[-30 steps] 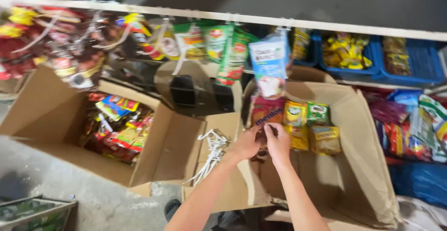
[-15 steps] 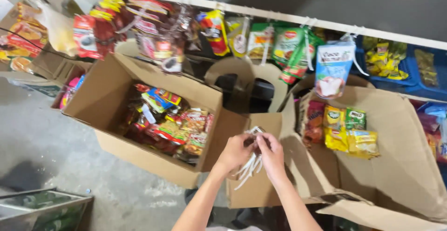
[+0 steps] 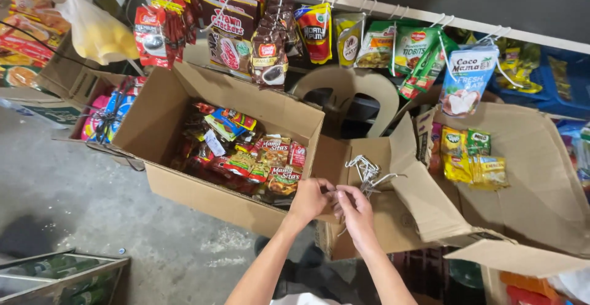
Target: Hang snack packets and coffee sachets onto plastic display clips on a retail shelf.
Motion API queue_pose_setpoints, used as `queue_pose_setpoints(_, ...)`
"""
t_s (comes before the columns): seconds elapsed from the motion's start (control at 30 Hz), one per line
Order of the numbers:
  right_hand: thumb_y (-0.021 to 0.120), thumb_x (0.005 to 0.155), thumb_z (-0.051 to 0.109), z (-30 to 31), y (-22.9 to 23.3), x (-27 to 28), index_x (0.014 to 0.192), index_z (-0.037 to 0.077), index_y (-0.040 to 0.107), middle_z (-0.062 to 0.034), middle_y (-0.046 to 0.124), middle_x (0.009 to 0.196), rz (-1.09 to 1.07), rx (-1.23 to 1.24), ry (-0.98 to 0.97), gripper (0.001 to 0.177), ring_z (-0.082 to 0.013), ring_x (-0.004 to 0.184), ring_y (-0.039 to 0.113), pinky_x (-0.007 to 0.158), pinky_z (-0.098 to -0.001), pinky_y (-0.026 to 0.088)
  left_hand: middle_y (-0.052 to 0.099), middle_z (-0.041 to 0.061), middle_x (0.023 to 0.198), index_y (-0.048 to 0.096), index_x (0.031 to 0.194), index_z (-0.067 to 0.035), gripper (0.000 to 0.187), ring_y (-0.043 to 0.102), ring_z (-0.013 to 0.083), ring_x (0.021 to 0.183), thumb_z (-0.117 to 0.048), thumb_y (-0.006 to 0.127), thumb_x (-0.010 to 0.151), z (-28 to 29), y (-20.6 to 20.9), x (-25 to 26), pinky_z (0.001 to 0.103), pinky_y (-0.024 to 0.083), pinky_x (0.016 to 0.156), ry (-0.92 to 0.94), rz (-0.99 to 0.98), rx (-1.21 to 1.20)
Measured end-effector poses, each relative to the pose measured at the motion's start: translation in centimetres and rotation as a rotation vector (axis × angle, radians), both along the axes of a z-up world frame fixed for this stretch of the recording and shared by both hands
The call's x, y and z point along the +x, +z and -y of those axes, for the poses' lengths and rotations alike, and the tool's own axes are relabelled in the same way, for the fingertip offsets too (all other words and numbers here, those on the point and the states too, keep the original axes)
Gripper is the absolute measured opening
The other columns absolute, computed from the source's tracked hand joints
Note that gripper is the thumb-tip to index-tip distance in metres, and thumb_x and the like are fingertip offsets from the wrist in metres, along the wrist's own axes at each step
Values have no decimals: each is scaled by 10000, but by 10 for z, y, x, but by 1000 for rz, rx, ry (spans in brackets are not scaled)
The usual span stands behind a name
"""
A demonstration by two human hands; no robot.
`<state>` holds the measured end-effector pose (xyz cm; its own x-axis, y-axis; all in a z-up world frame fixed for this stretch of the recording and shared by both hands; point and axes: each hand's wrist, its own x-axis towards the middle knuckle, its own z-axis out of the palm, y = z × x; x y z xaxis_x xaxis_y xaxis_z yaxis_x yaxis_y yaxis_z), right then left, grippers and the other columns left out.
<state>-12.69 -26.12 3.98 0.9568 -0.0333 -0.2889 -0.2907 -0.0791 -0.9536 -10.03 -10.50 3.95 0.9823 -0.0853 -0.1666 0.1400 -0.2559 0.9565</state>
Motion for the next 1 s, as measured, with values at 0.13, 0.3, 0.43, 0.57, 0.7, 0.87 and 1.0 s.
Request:
queue_pose_setpoints(0.13, 591, 997, 158, 4, 11, -4, 1193, 23, 673, -46, 724, 957, -36, 10, 14, 252, -118, 753, 640, 644, -277, 525, 760, 151, 813, 766, 925, 1, 117, 738, 186, 718, -71, 777, 832, 7, 10, -8, 331, 579, 702, 34, 19, 6)
queue_pose_setpoints(0.3, 594, 1013, 169, 14, 0, -5, 1210, 21, 689, -100, 710, 938, -52, -2, 26, 264, -138, 749, 634, 645, -292, 531, 759, 134, 818, 740, 960, 2, 168, 749, 194, 736, -122, 785, 855, 11, 14, -13, 335, 584, 704, 63, -75, -9)
queue_pose_setpoints(0.43, 586, 993, 174, 13, 11, -3, 1186, 28, 684, -45, 734, 972, -47, -35, 51, 261, -127, 751, 647, 642, -286, 536, 760, 138, 836, 741, 958, 5, 180, 745, 190, 755, -125, 802, 849, 13, 9, -17, 330, 578, 720, 72, 6, 44)
queue_pose_setpoints(0.57, 598, 992, 177, 17, 10, -15, 1180, 23, 692, -55, 722, 934, -80, -8, 111, 260, -131, 744, 640, 640, -285, 508, 763, 128, 823, 733, 940, 1, 183, 734, 182, 743, -137, 810, 847, 13, 8, -33, 326, 575, 718, 80, -53, 29)
queue_pose_setpoints(0.7, 603, 999, 191, 12, 10, -14, 1168, 28, 700, -47, 706, 907, -102, -9, 146, 253, -119, 740, 617, 648, -282, 507, 761, 109, 815, 720, 945, -7, 207, 720, 167, 737, -164, 815, 851, 8, -3, -37, 325, 571, 714, 67, -98, 0)
queue_pose_setpoints(0.87, 607, 985, 190, -6, -7, -2, 1160, 47, 705, -28, 710, 894, -91, -24, 156, 246, -109, 741, 629, 657, -269, 514, 747, 83, 796, 711, 947, -9, 218, 690, 128, 728, -189, 806, 870, -17, 6, -29, 311, 560, 708, 65, -117, -28)
queue_pose_setpoints(1.0, 602, 999, 195, -38, -23, 6, 1151, 40, 711, -35, 708, 894, -63, 13, 161, 243, -110, 752, 624, 654, -273, 510, 723, 50, 774, 706, 917, -4, 201, 627, 97, 711, -184, 791, 892, -52, -11, -13, 300, 543, 689, 26, -134, -85)
